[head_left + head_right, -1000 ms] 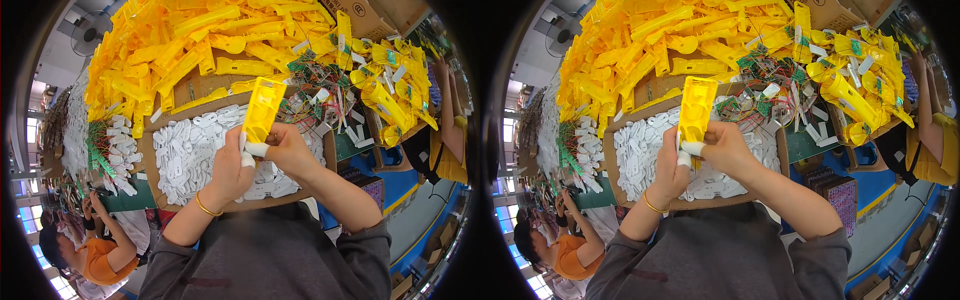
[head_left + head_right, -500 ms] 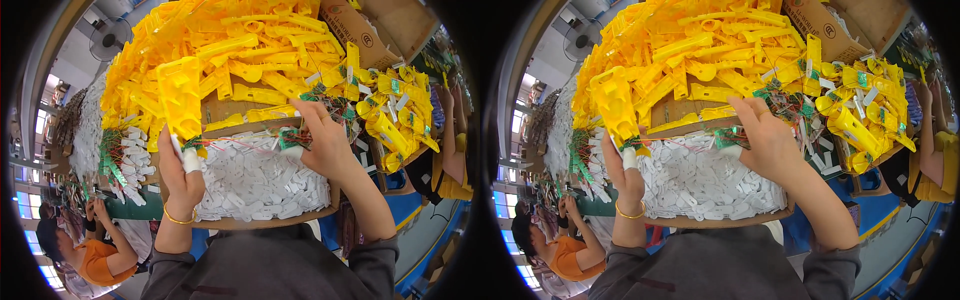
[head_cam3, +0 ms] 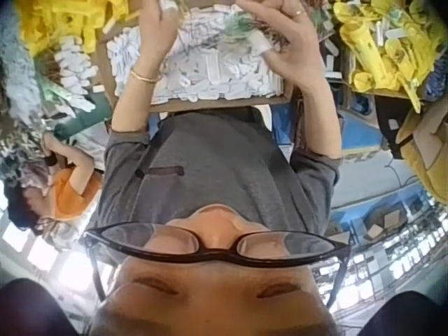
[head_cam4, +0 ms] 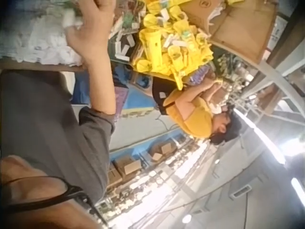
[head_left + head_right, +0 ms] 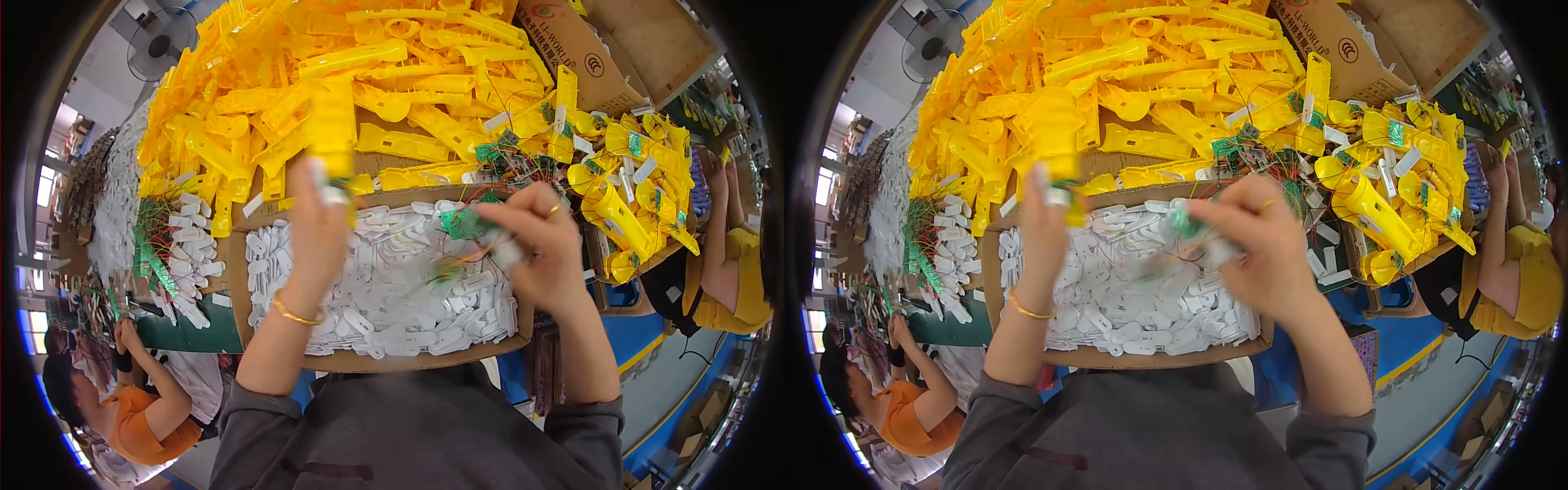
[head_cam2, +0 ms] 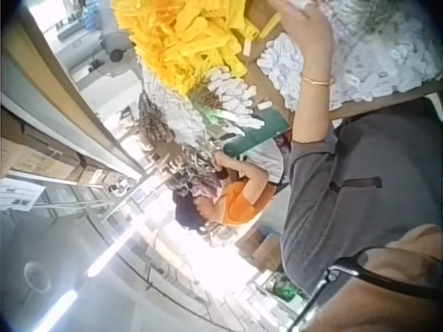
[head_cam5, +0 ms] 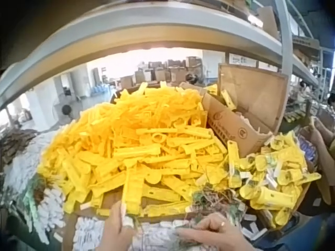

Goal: The person is assembling small electronic circuit boards and wires into yellow plastic housings at a factory assembly line.

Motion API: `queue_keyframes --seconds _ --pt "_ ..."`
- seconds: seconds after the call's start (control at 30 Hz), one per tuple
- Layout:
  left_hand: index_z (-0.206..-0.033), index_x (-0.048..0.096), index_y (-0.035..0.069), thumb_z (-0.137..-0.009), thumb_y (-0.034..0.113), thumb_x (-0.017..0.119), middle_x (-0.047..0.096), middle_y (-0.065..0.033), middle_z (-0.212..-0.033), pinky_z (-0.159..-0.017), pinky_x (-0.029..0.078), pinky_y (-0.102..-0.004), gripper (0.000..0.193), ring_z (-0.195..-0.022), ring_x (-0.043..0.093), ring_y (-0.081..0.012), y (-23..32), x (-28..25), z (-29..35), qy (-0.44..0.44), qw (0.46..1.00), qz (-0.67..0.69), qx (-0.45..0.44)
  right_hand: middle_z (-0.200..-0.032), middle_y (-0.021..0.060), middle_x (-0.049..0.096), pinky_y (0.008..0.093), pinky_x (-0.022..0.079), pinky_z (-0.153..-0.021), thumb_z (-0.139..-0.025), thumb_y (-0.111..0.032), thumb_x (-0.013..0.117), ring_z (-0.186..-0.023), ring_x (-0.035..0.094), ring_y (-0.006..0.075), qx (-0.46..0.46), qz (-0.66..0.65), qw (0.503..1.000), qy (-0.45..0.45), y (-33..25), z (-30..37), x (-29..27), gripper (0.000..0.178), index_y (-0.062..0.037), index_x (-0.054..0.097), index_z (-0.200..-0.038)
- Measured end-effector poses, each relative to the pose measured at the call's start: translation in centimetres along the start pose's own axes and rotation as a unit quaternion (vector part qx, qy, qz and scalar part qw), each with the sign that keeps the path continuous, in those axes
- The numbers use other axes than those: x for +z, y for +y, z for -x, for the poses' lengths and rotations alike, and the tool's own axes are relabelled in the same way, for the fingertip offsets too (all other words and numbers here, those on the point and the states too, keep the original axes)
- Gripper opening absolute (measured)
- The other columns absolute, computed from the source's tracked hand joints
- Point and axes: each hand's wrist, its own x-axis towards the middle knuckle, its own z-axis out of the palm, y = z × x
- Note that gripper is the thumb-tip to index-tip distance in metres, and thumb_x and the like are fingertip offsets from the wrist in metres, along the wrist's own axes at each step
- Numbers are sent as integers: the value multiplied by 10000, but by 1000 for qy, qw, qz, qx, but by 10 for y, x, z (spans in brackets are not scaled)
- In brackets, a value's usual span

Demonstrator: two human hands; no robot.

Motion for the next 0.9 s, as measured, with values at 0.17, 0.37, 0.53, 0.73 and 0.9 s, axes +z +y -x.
queue_keyframes --seconds 0.17,0.37,0.53,0.73,0.9 --pt "-1153 424 0 -845 52 391 580 -166 -1005 -714 491 -328 314 -762 603 -215 14 -52 -1 124 983 133 37 -934 70 518 337 406 -765 -609 111 538 -891 483 258 -20 202 979 -11 20 0 -14 454 -72 628 -1015" --pt "-1218 411 4 -930 376 309 567 -167 -1050 -658 505 -351 481 -798 602 -234 38 -52 33 -200 833 488 -168 -1364 147 355 420 260 -1041 -640 -11 659 -1279 301 341 -34 3 980 -197 -32 -23 12 675 -67 449 -1279" --pt "-1279 364 17 -928 450 260 560 -194 -1061 -682 513 -358 567 -850 598 -251 48 -32 49 -246 825 468 -199 -1336 102 404 363 280 -1032 -717 -93 701 -1234 381 205 177 -386 897 -122 -22 -25 52 711 -37 352 -1334" --pt "-1313 319 9 -894 458 310 545 -208 -1104 -738 510 -338 615 -921 594 -261 34 -28 52 -246 834 445 -214 -1198 50 509 276 393 -916 -804 -105 656 -1087 480 108 233 -494 819 -175 -17 -14 90 613 -31 344 -1326" --pt "-1355 262 5 -863 252 401 532 -141 -1148 -865 424 -304 568 -1005 543 -214 30 -27 61 -239 907 300 -175 -1028 26 596 249 450 -801 -839 -113 611 -921 559 90 252 -493 827 -95 -24 -18 88 384 -13 492 -1190"
